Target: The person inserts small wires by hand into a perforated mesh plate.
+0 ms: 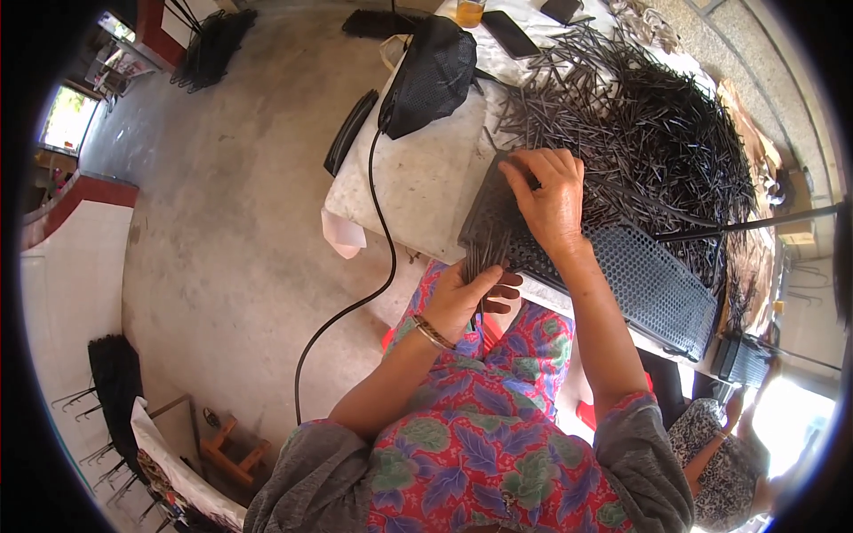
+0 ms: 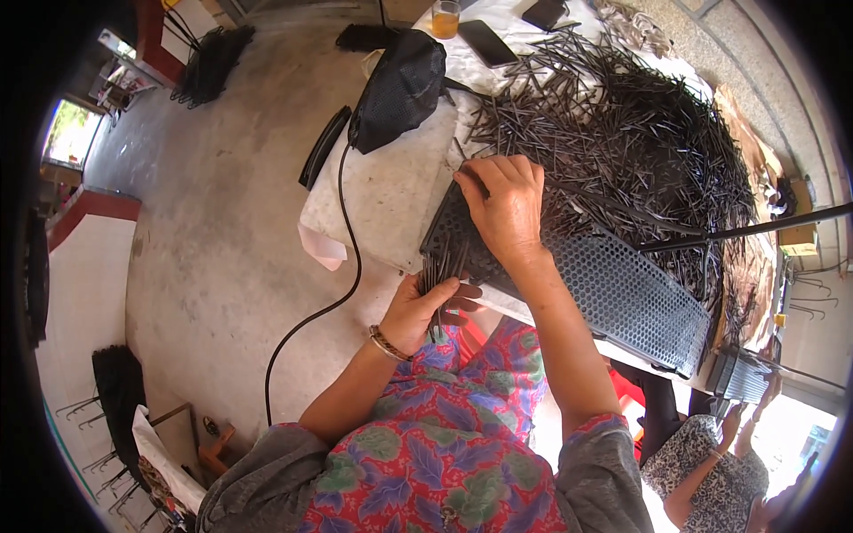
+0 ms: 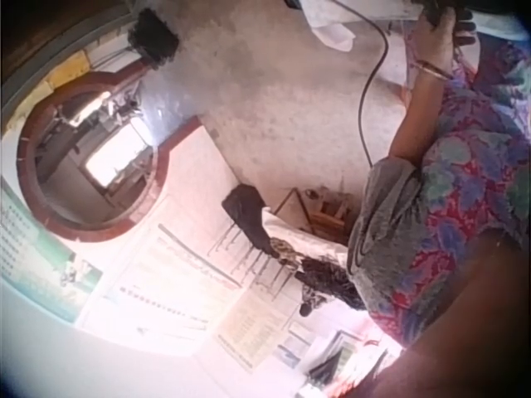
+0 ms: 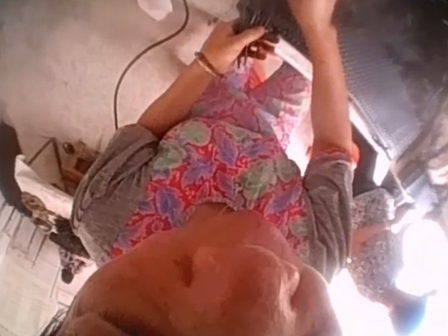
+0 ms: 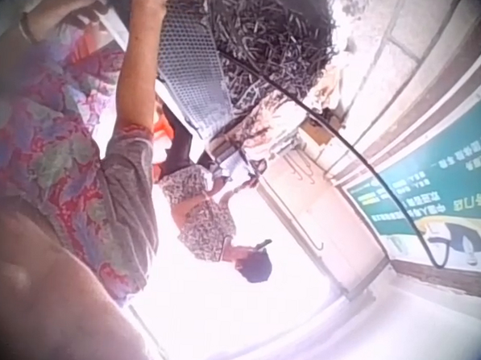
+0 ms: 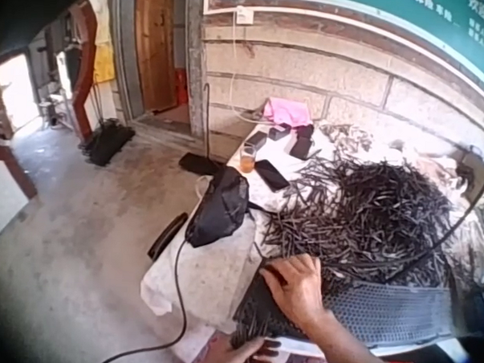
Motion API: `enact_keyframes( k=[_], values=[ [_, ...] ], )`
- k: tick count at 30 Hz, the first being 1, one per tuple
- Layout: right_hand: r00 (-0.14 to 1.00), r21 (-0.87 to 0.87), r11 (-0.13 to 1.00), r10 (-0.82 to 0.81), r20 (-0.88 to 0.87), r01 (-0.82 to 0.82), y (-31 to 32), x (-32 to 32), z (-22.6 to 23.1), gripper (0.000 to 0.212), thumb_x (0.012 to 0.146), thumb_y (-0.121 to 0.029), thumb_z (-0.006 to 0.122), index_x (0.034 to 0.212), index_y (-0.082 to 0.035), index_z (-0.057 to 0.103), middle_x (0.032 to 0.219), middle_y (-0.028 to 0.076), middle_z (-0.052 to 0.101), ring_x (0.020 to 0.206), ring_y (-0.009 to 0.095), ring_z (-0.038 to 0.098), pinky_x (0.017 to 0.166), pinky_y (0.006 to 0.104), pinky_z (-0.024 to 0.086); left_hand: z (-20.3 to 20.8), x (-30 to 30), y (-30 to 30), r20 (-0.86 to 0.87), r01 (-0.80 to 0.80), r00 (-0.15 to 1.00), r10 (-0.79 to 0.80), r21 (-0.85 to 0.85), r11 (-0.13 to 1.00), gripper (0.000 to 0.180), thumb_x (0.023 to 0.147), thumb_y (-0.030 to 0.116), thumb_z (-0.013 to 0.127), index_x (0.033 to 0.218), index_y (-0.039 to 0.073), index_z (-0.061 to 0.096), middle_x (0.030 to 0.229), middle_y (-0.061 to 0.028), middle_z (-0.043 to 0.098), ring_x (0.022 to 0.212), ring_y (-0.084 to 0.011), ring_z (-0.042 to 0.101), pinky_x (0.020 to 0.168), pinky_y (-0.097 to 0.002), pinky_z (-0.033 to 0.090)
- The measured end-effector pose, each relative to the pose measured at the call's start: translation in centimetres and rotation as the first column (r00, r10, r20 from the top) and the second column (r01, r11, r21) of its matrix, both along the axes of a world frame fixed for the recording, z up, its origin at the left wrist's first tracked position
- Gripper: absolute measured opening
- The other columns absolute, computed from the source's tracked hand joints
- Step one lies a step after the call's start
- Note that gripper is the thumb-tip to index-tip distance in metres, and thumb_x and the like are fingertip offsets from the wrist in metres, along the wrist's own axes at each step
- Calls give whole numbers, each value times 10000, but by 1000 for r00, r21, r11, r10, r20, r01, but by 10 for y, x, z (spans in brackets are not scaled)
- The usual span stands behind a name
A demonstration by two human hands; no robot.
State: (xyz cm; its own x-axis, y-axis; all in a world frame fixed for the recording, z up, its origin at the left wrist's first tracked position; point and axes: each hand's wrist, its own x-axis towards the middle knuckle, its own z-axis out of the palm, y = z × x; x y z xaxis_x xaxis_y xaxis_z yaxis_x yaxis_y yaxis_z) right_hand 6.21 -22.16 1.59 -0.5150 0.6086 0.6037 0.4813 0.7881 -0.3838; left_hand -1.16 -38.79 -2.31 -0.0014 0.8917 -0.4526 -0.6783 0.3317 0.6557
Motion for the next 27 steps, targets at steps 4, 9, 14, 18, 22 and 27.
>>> enact_keyframes(
  k=[4, 9, 14, 18, 22, 27],
  values=[
    [999, -83, 996, -15, 31, 18, -1, 2, 1, 128, 736, -128, 725, 839, -68, 679, 836, 35, 651, 782, 227, 556, 763, 342, 390, 2, -1, 0, 13, 0, 1000, 1, -9, 1000, 250, 941, 225, 527, 1106, 38, 546, 991, -114, 654, 851, -184, 654, 648, -291, 546],
    [998, -69, 996, 55, -6, -55, 1, 9, 3, 134, 743, -110, 718, 854, -43, 686, 841, 57, 651, 778, 237, 566, 736, 337, 430, 1, 0, 0, 28, -8, 1000, 8, -13, 1000, 246, 946, 233, 521, 1115, 55, 544, 993, -111, 654, 837, -178, 654, 643, -289, 541],
    [994, -630, 773, 2, -112, -72, -30, 32, 21, 142, 817, -108, 682, 878, 20, 671, 768, 75, 657, 659, 142, 582, 604, 275, 469, 6, 1, 1, 67, -62, 996, 60, 38, 997, 248, 948, 225, 520, 1125, 54, 545, 988, -116, 658, 836, -182, 658, 618, -275, 537],
    [973, -902, 364, 79, -218, -231, -34, 45, 8, 196, 841, -125, 680, 925, 49, 654, 769, 37, 653, 654, 67, 563, 591, 216, 460, 12, 4, 4, 28, -63, 998, 61, 89, 994, 260, 952, 224, 514, 1130, 37, 546, 980, -126, 664, 840, -191, 661, 601, -263, 536],
    [975, -921, 331, -20, -223, -204, -28, 51, 12, 206, 838, -151, 685, 913, 39, 664, 734, 18, 648, 639, 55, 555, 559, 206, 438, 8, 6, 5, -1, -50, 999, 51, 90, 995, 271, 953, 241, 510, 1128, 38, 547, 978, -129, 665, 847, -195, 662, 593, -271, 539],
    [896, -799, 569, -227, -381, -196, -11, 43, 21, 185, 856, -141, 669, 933, 27, 661, 743, -6, 632, 629, 45, 523, 558, 185, 412, 6, 5, 4, 64, -58, 996, 58, -12, 998, 307, 950, 283, 514, 1159, 59, 526, 996, -118, 651, 850, -184, 652, 637, -301, 540]
  ],
)
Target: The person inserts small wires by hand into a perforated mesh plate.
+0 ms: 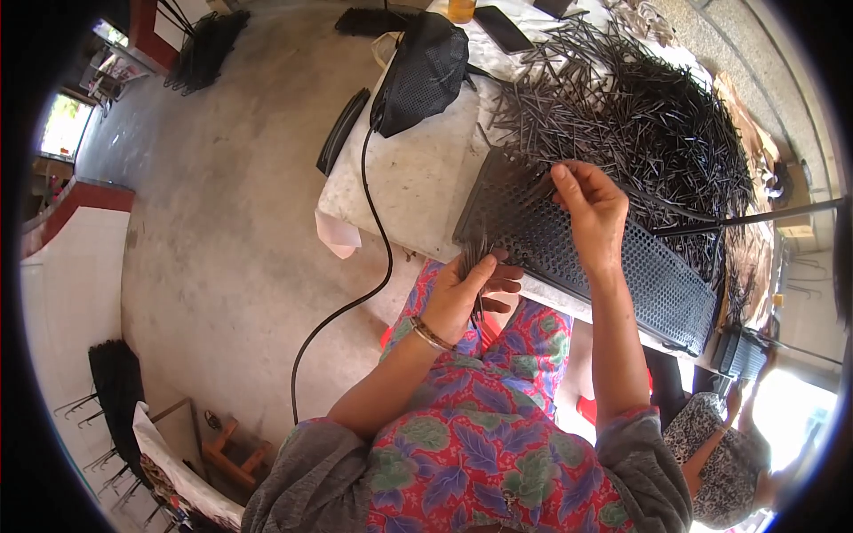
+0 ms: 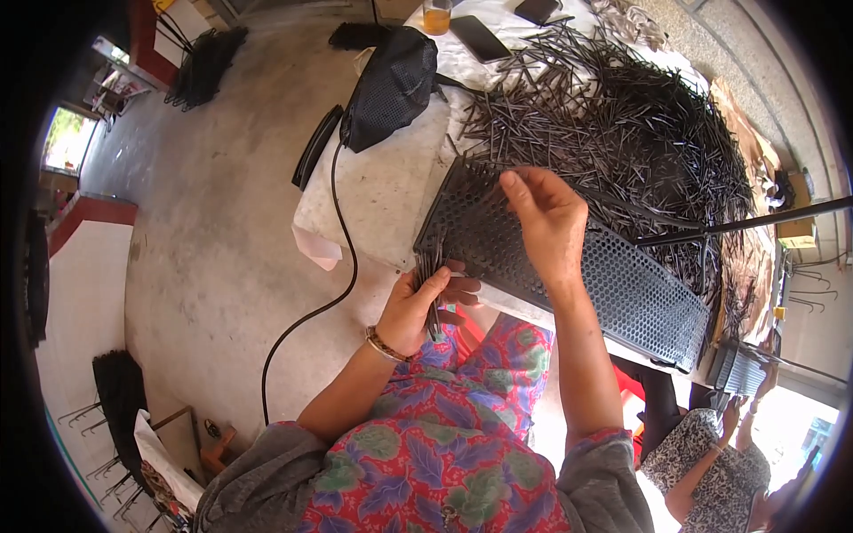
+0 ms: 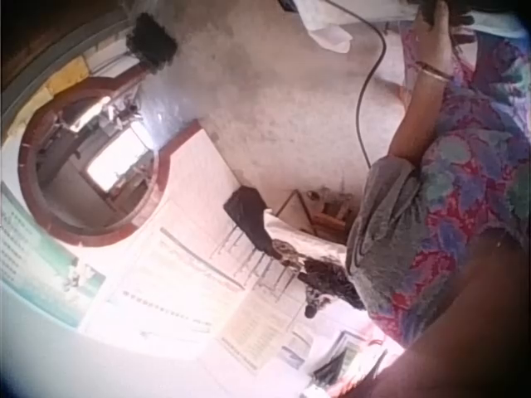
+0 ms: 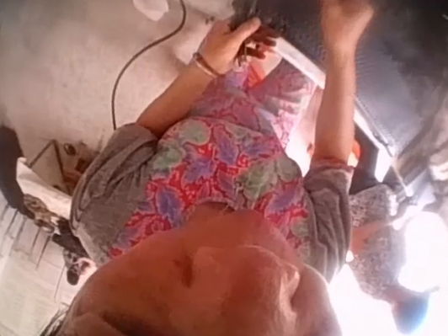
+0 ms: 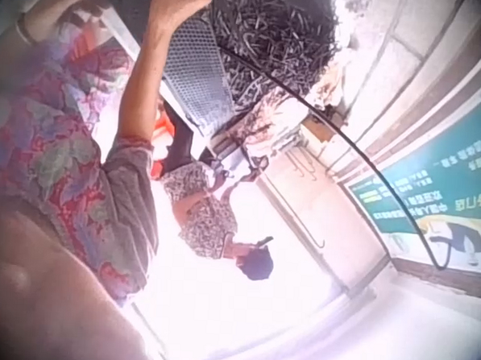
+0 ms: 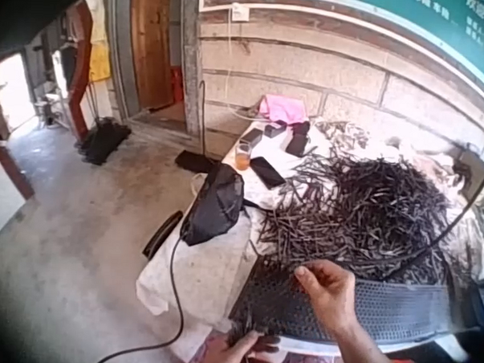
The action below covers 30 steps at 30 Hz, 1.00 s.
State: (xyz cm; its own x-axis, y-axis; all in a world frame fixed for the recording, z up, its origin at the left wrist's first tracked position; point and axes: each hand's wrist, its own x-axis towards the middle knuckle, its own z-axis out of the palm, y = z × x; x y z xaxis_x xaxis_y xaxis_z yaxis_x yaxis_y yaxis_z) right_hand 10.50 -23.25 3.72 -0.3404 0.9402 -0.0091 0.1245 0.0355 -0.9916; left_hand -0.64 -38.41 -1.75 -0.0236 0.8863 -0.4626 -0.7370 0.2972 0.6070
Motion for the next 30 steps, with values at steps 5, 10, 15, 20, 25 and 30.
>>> enact_keyframes(
  k=[5, 10, 15, 20, 25, 30],
  values=[
    [993, 247, 964, -112, 40, 99, 8, -10, -11, 164, 863, -127, 662, 948, 13, 664, 772, 0, 648, 667, 38, 527, 600, 191, 431, 1, 1, -2, -19, 23, 1000, -23, 5, 1000, 294, 947, 277, 516, 1124, 44, 546, 966, -125, 670, 830, -188, 669, 574, -273, 541],
    [971, 415, 909, -131, 198, 38, 9, -8, -9, 164, 842, -96, 670, 954, 23, 659, 808, 61, 671, 664, 73, 560, 619, 220, 465, -4, 0, -3, -36, 34, 999, -34, 3, 999, 296, 951, 284, 506, 1126, 48, 544, 959, -117, 669, 833, -184, 668, 573, -275, 541],
    [971, 434, 901, -93, 220, -12, 11, -7, -16, 159, 831, -83, 673, 956, 15, 659, 825, 88, 672, 663, 100, 583, 614, 234, 476, -6, 0, -4, -39, 34, 999, -35, -24, 999, 292, 949, 290, 509, 1121, 58, 547, 963, -113, 668, 838, -181, 667, 571, -280, 542],
    [968, 470, 878, -35, 249, -89, 5, -8, -13, 142, 818, -69, 679, 935, 8, 660, 845, 101, 668, 666, 141, 609, 611, 258, 485, -7, 0, -4, -43, 32, 999, -34, -32, 999, 282, 950, 284, 508, 1118, 62, 549, 951, -110, 672, 828, -178, 668, 569, -280, 541],
    [937, 567, 797, -3, 349, -209, 3, -7, -16, 125, 807, -49, 680, 915, 13, 661, 836, 98, 657, 685, 148, 613, 622, 259, 486, -8, 1, -4, -43, 23, 999, -24, -22, 1000, 264, 955, 267, 501, 1114, 64, 553, 938, -108, 675, 820, -174, 667, 565, -277, 539],
    [925, 628, 733, 6, 379, -262, 4, -6, -17, 119, 803, -39, 680, 908, 14, 660, 839, 96, 653, 681, 148, 607, 606, 255, 481, -4, 3, -3, -29, 50, 998, -50, -4, 999, 263, 960, 266, 490, 1121, 67, 549, 946, -113, 670, 810, -172, 662, 556, -269, 535]
  ],
)
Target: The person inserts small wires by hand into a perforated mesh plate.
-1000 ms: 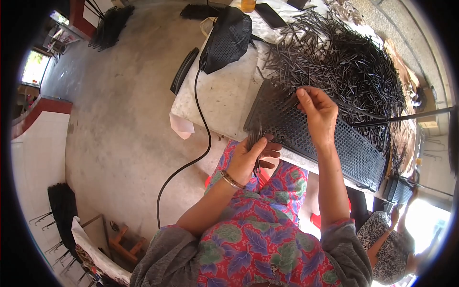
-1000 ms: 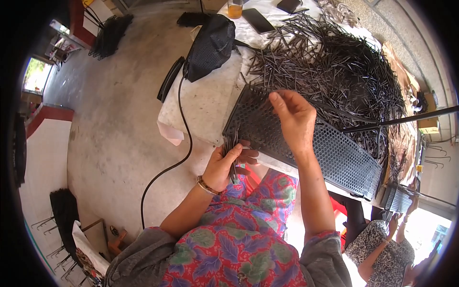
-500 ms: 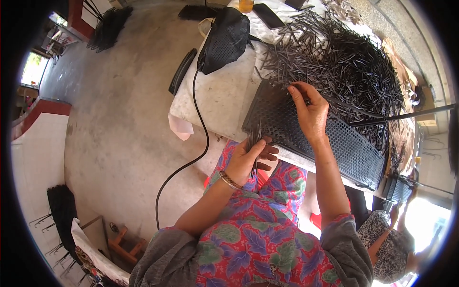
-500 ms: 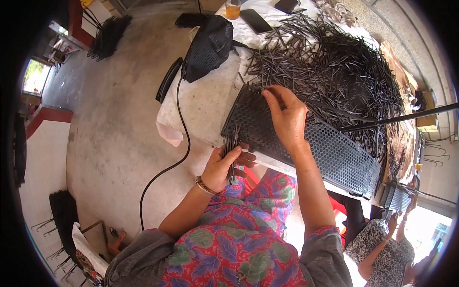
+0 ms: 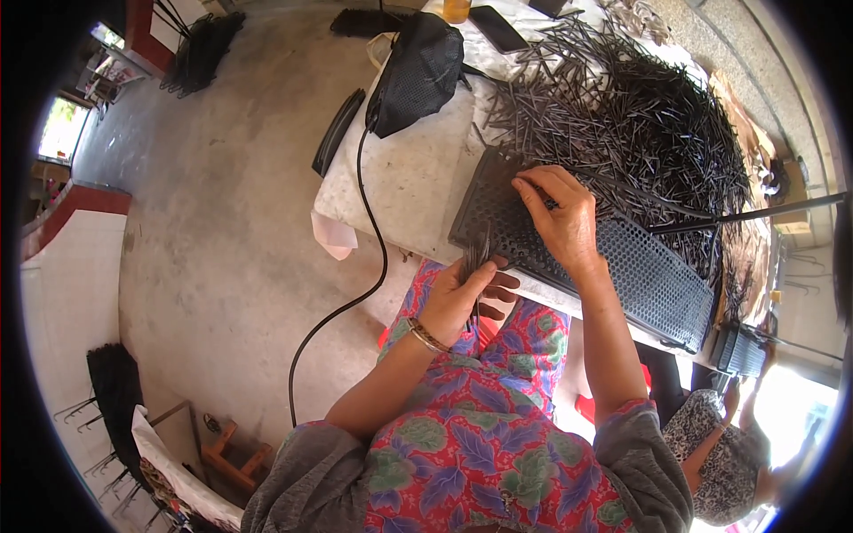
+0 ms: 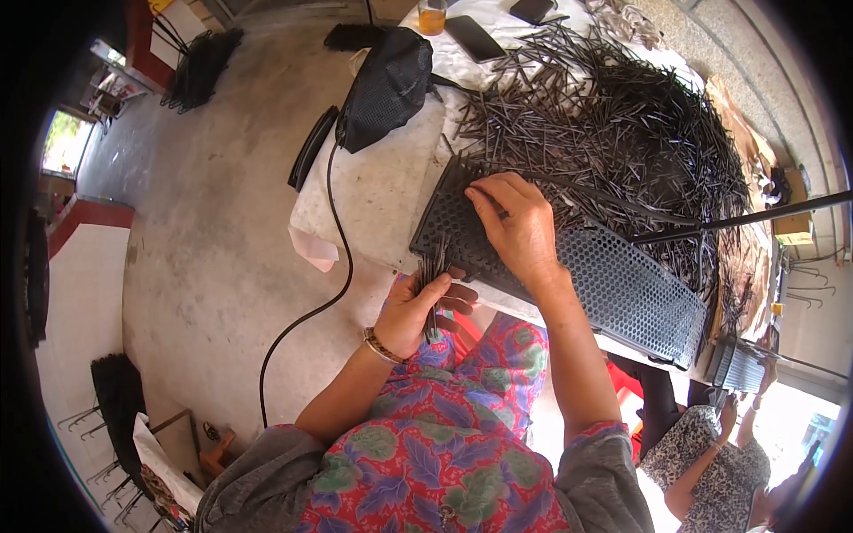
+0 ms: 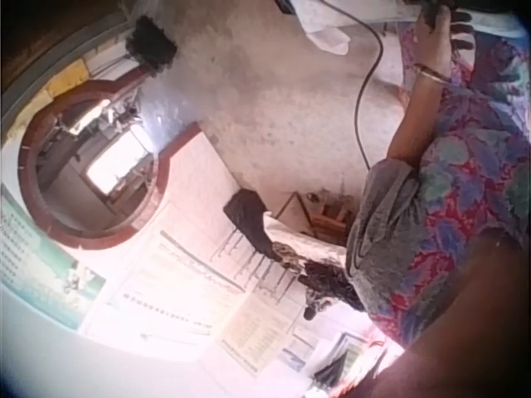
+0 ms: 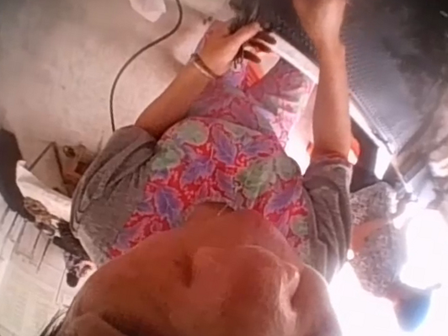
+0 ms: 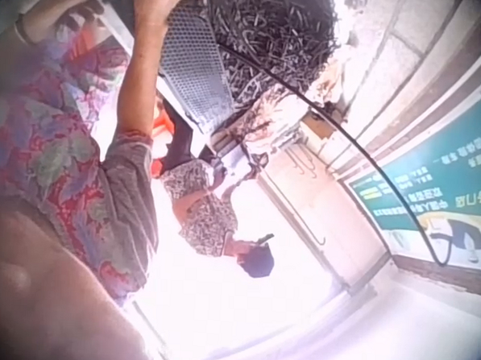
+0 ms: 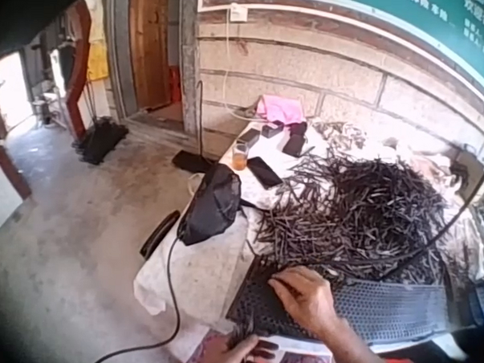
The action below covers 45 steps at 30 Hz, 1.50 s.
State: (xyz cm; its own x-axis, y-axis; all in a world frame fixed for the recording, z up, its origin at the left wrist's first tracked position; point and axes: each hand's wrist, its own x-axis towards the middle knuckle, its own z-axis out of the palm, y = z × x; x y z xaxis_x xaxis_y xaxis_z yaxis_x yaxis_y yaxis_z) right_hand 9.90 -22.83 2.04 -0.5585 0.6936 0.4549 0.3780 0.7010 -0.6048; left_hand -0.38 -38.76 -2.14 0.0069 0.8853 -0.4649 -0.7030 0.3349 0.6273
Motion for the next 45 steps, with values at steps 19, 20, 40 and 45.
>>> enact_keyframes(
  k=[19, 20, 40, 45],
  values=[
    [975, -767, 641, -146, -166, -35, -20, 12, 22, 194, 857, -140, 662, 945, 33, 663, 744, 22, 642, 626, 61, 546, 550, 201, 433, 12, -3, -1, -139, 25, 990, -13, 89, 996, 278, 972, 287, 468, 1065, 46, 573, 790, -58, 651, 454, -31, 405, 370, -171, 287],
    [955, -739, 674, -220, -201, 0, -18, 11, 26, 198, 859, -146, 658, 952, 29, 662, 749, 22, 643, 617, 62, 543, 547, 198, 427, 11, -3, 0, -133, 17, 991, -6, 78, 997, 279, 972, 287, 470, 1061, 45, 576, 780, -55, 652, 452, -29, 398, 368, -172, 277],
    [998, -311, 949, -61, -3, 57, -16, 5, 19, 181, 826, -97, 684, 949, 34, 655, 779, 55, 644, 639, 99, 583, 549, 238, 462, 0, -4, -7, -45, -88, 995, 92, 85, 993, 247, 954, 281, 518, 1010, 46, 569, 714, -17, 571, 472, -23, 363, 373, -182, 260],
    [976, 28, 994, -109, 190, 105, -12, -7, 16, 159, 771, -166, 701, 837, -25, 669, 737, 98, 561, 615, 295, 584, 548, 357, 469, 2, -1, -4, -57, -75, 995, 79, 75, 994, 268, 953, 309, 514, 1007, 54, 576, 698, 2, 570, 467, -36, 404, 372, -185, 257]
  ],
)
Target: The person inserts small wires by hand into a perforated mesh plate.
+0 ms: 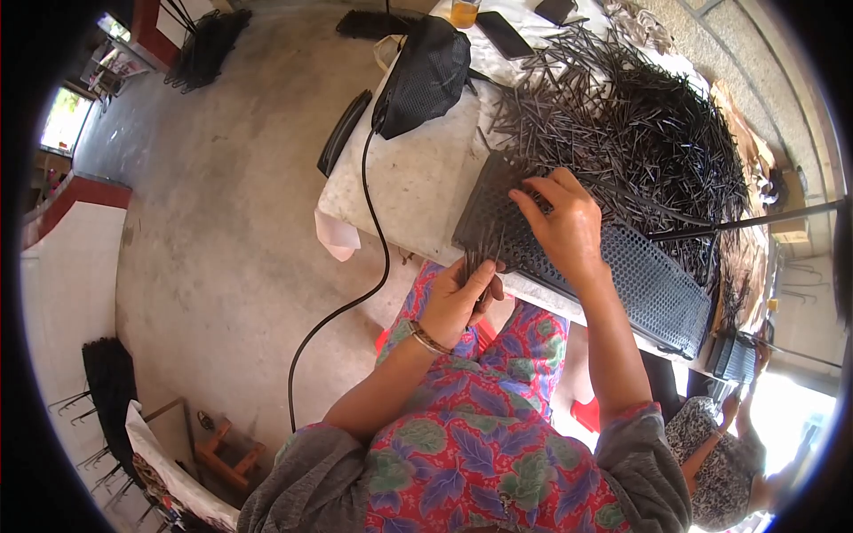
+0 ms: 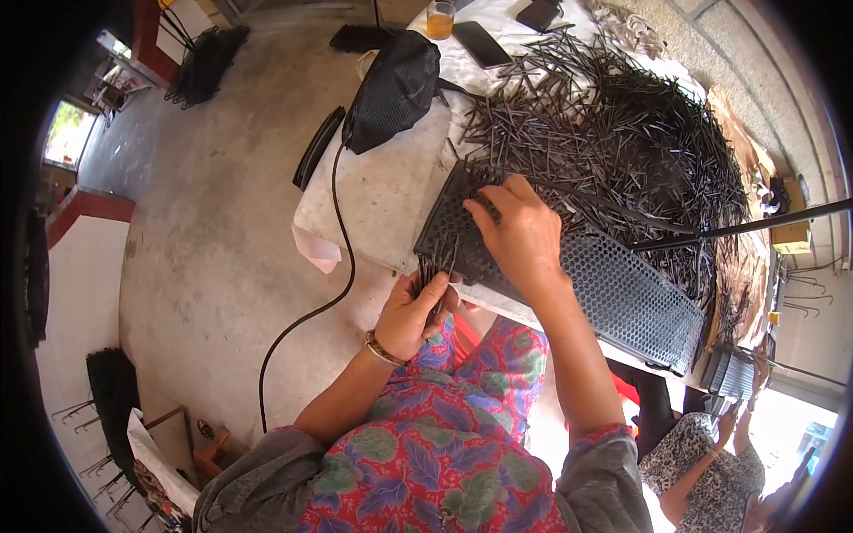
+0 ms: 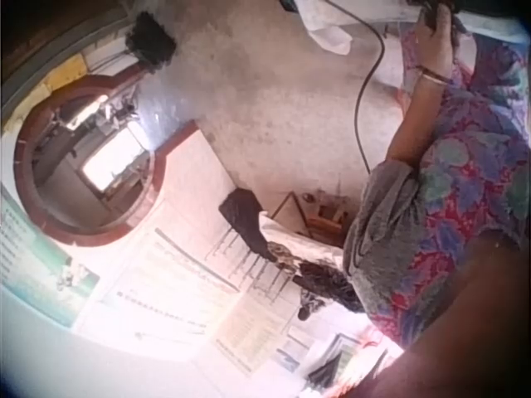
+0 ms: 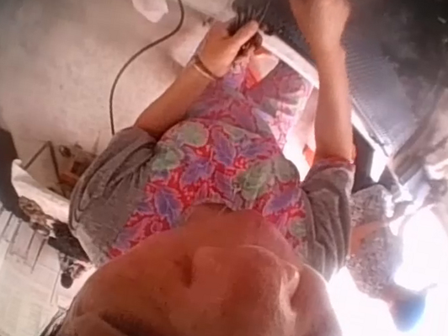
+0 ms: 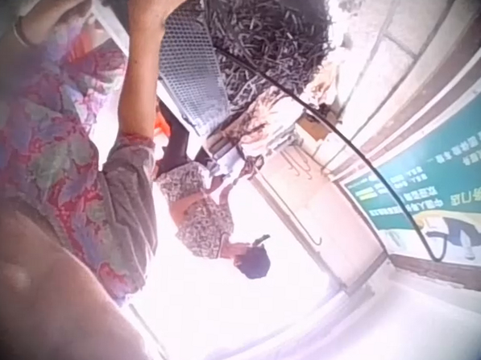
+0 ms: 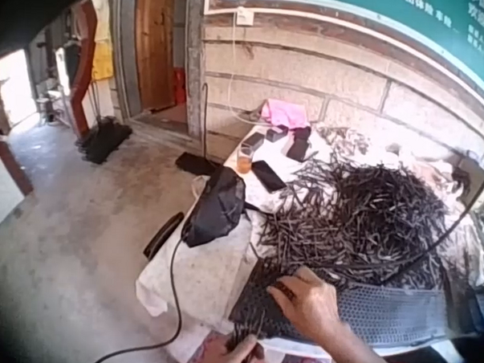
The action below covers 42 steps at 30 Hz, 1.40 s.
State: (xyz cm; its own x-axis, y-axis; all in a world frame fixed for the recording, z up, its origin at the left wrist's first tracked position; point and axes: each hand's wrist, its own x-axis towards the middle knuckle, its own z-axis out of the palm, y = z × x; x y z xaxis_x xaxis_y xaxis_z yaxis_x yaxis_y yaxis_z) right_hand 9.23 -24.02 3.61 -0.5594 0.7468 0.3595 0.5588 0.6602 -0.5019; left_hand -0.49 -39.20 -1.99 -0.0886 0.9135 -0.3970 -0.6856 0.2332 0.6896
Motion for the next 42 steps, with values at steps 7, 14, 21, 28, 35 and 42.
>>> enact_keyframes(
  k=[7, 14, 21, 28, 35, 42],
  values=[
    [1000, 12, 1000, -4, -31, 4, 6, -10, -11, 119, 769, -123, 691, 817, -17, 665, 753, 90, 574, 607, 256, 586, 546, 343, 461, -1, 1, -2, 3, 13, 1000, -13, -13, 1000, 230, 953, 274, 520, 1006, 54, 564, 712, -10, 560, 475, -18, 367, 376, -180, 267],
    [966, -111, 991, -102, -236, 78, 9, -6, 19, 88, 778, -54, 670, 845, 3, 666, 723, 61, 573, 570, 115, 536, 505, 246, 411, -1, 2, 5, 21, -9, 1000, 10, -70, 998, 227, 949, 251, 520, 985, 31, 561, 756, -79, 628, 436, -59, 408, 368, -201, 295],
    [966, -153, 985, -110, -234, 75, 15, -3, 10, 96, 783, -46, 645, 856, 15, 665, 724, 74, 575, 576, 129, 542, 523, 256, 423, -7, 1, 4, 67, 33, 997, -27, -87, 996, 251, 948, 247, 520, 1054, 23, 560, 769, -102, 637, 431, -74, 434, 363, -214, 314],
    [993, -56, 996, 70, -96, -75, 20, -9, -4, 122, 783, -53, 627, 891, -5, 658, 805, 119, 591, 661, 307, 603, 586, 366, 483, -4, -1, 4, 78, 38, 996, -30, -105, 994, 218, 946, 242, 524, 1052, 55, 564, 799, -106, 655, 450, -67, 471, 357, -200, 329],
    [987, 13, 991, 136, -85, -135, 20, -8, -1, 110, 781, -36, 618, 882, -21, 657, 814, 114, 590, 677, 307, 603, 604, 368, 485, -6, -1, 4, 40, 74, 997, -71, -101, 992, 191, 946, 223, 524, 1040, 62, 563, 819, -100, 659, 483, -62, 510, 361, -191, 348],
    [972, 170, 957, 234, 28, -236, 23, -12, 0, 125, 770, -38, 620, 891, -37, 652, 815, 87, 588, 679, 292, 596, 623, 361, 492, -4, -2, 5, 47, 66, 997, -62, -102, 993, 188, 948, 218, 518, 1044, 62, 558, 813, -102, 657, 477, -62, 509, 359, -191, 347]
  ],
)
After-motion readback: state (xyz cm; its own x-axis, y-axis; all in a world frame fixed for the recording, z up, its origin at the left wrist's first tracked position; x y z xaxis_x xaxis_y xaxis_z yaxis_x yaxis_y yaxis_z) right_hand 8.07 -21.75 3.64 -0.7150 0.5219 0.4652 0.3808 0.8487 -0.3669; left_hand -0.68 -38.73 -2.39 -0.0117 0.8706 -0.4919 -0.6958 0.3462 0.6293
